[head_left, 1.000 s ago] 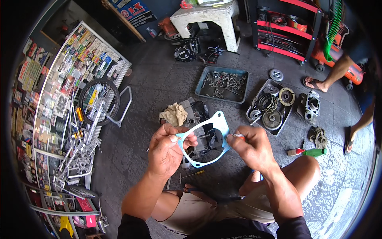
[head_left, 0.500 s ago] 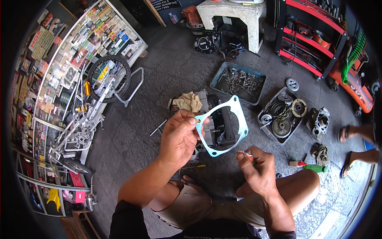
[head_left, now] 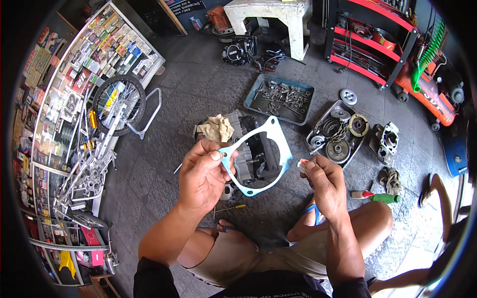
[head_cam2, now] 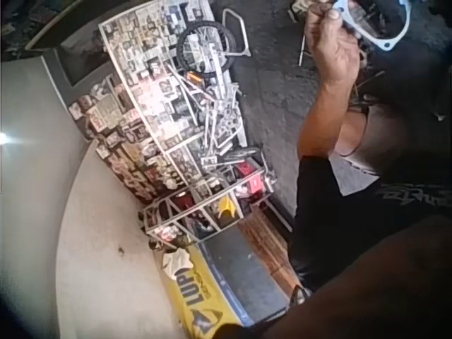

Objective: The person wipes an engine block with a cloth, then picks up a gasket and applies a line of liquid sealant from a tube along its edge.

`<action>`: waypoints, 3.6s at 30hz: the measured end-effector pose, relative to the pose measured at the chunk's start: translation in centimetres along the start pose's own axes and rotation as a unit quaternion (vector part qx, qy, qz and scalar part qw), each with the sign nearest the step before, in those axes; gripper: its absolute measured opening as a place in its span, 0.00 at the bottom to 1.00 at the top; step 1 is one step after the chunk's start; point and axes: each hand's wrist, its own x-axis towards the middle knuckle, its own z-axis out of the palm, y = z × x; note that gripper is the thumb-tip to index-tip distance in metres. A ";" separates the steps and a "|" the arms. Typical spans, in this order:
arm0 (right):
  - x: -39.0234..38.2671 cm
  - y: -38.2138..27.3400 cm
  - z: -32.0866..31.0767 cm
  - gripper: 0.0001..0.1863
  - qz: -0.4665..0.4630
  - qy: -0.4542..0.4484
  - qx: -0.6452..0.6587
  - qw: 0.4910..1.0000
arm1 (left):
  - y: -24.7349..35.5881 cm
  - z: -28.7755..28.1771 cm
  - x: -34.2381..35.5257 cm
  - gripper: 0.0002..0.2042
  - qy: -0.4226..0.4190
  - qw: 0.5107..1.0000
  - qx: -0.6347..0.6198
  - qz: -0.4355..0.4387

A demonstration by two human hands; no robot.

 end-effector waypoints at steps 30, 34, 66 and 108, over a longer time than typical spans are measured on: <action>-3.5 0.1 6.0 0.10 -0.104 -0.080 -0.166 0.977 | -0.8 0.8 0.2 0.03 -0.004 1.000 0.005 0.014; -3.3 -0.2 6.3 0.11 -0.144 -0.042 -0.151 0.977 | -1.0 0.3 0.1 0.03 -0.013 0.999 0.023 0.026; 0.4 -4.0 6.1 0.12 -0.206 -0.021 -0.195 0.959 | -1.4 0.8 -0.7 0.02 -0.004 0.992 0.124 0.022; 3.1 1.8 -1.1 0.07 0.032 -0.010 0.239 0.971 | -0.2 -0.5 0.3 0.05 -0.010 1.000 0.014 -0.008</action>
